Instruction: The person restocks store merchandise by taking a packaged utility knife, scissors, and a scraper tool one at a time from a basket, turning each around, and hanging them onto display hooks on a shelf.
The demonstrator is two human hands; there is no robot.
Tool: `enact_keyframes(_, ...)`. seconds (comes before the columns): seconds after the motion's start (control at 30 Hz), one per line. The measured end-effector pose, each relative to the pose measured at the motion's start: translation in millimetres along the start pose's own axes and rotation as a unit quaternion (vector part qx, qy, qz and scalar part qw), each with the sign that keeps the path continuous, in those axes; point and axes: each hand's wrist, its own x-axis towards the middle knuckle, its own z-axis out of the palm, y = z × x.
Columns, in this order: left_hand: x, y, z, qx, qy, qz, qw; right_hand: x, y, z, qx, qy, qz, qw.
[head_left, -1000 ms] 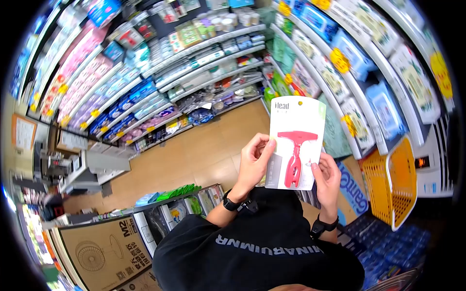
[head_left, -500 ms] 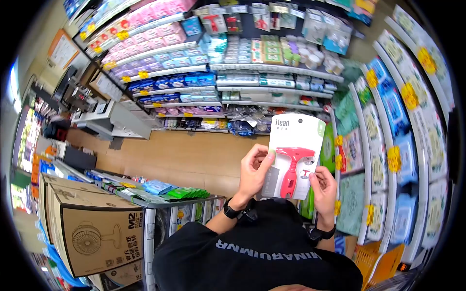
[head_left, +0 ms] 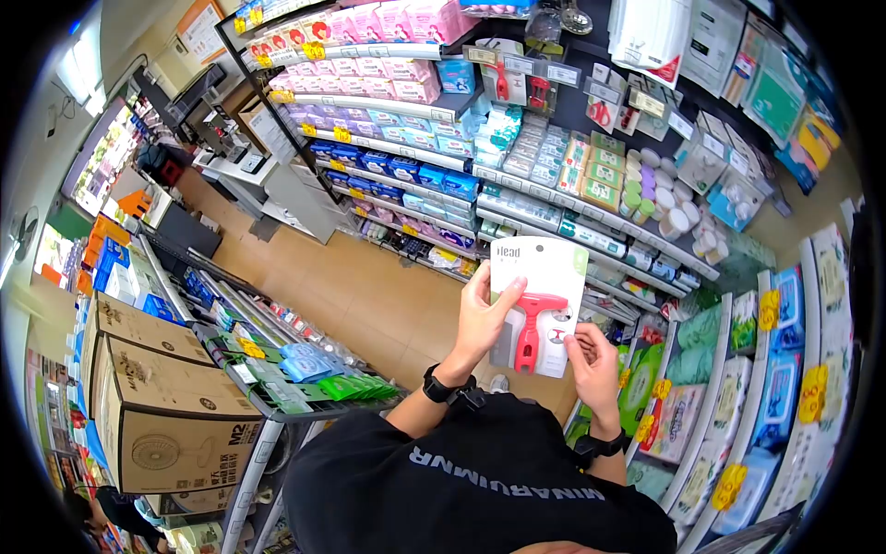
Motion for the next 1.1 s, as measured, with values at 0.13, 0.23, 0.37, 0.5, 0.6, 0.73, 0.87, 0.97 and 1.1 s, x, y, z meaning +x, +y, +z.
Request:
enact_keyframes(0.13,27,-7,-2,-0.002,0.02,-0.013,1.0,31,6,-1,-0.003,-0.019,0.007,1.0)
enact_keyframes(0.23,47,-12,-7,0.007,0.06,-0.012,0.998,56,9,1,-0.031,-0.062,-0.007,0.998)
enact_keyframes(0.37,79,-20,-18,0.002,0.119,-0.012,0.993,91,13,11,-0.075,-0.08,-0.016,0.994)
enact_keyframes(0.5,119,-26,-29,0.021,0.135,0.011,0.991,131,22,25,-0.097,-0.067,-0.057,0.991)
enact_keyframes(0.6,161,-29,-38,0.029,0.128,0.02,0.991,167,23,36,-0.116,-0.061,-0.07,0.989)
enact_keyframes(0.73,223,-35,-50,0.038,0.101,0.029,0.994,222,19,56,-0.105,-0.046,-0.055,0.992)
enact_keyframes(0.87,284,-34,-65,0.044,0.087,0.023,0.995,278,33,73,-0.115,-0.027,-0.054,0.992)
enact_keyframes(0.97,325,-40,-77,0.037,0.079,0.019,0.996,318,36,88,-0.095,-0.018,-0.051,0.994)
enact_keyframes(1.1,374,-41,-91,0.097,0.056,0.02,0.994,360,48,106,-0.092,0.008,-0.052,0.994)
